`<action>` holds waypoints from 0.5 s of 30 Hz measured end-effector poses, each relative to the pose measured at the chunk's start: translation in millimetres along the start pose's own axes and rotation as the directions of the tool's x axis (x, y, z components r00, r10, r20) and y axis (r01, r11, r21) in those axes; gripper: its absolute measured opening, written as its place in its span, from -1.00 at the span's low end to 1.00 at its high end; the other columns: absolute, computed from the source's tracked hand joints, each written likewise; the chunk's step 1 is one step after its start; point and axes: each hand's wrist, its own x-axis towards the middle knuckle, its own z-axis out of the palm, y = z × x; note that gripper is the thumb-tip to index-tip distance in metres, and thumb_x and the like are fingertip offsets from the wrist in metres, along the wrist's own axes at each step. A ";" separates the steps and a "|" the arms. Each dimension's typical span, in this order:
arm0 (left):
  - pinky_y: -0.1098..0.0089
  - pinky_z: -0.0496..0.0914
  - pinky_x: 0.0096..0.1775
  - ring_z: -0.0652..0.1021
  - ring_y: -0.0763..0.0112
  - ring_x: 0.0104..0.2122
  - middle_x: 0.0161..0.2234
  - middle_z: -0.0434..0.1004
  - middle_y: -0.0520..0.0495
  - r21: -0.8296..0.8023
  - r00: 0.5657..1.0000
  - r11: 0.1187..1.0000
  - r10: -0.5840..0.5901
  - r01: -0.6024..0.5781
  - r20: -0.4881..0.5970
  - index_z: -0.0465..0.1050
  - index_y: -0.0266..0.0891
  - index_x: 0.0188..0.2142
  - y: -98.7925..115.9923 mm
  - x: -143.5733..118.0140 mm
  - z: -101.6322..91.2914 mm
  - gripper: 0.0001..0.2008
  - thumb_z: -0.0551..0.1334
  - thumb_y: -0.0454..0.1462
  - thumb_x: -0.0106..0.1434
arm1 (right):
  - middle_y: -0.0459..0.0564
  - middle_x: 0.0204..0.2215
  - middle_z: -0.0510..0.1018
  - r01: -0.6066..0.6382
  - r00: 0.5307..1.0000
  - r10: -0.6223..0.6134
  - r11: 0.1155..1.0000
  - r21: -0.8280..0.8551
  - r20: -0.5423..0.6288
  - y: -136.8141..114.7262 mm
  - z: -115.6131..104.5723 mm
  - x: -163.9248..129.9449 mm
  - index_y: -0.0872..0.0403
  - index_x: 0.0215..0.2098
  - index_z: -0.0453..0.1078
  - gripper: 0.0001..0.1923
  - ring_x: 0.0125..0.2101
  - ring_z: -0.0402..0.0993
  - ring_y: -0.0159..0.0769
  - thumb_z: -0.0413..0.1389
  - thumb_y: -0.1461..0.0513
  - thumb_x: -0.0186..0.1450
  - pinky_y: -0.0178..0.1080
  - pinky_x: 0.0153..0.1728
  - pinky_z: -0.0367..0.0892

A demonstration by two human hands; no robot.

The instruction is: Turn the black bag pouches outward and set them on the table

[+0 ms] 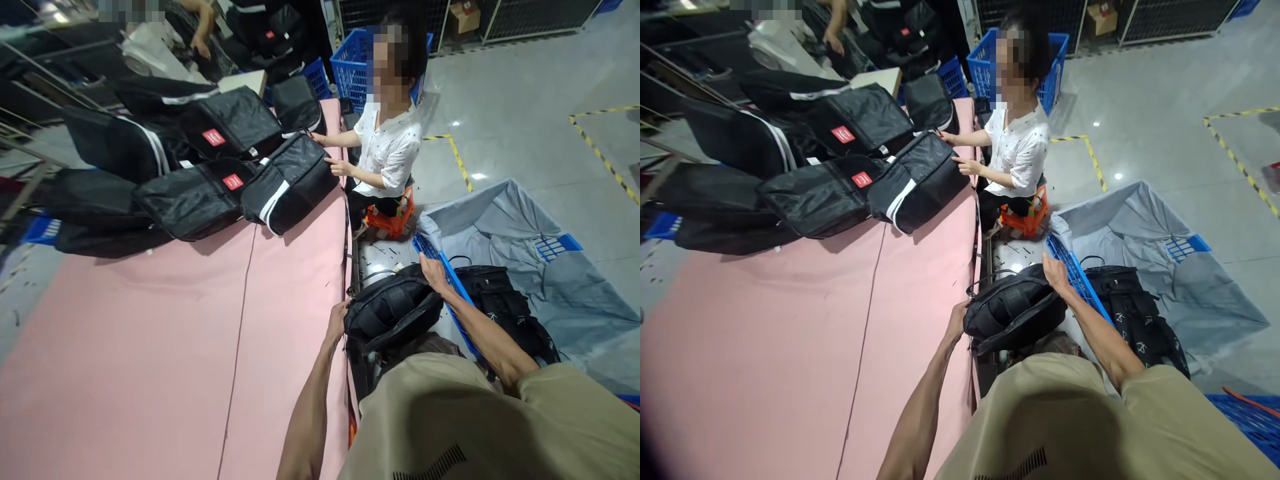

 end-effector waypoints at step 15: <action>0.27 0.32 -0.29 0.33 0.24 -0.33 -0.46 0.41 -0.06 0.086 0.993 0.996 0.007 0.003 -0.115 0.34 -0.13 -0.48 -86.2 -83.9 37.1 -0.42 0.26 0.30 0.25 | 0.03 -0.32 0.67 0.070 0.993 -0.077 0.995 -0.074 -0.090 -21.8 -88.2 -120.4 -0.04 -0.07 0.63 -0.39 -0.21 0.58 -0.06 0.05 -0.31 0.51 -0.15 -0.10 0.36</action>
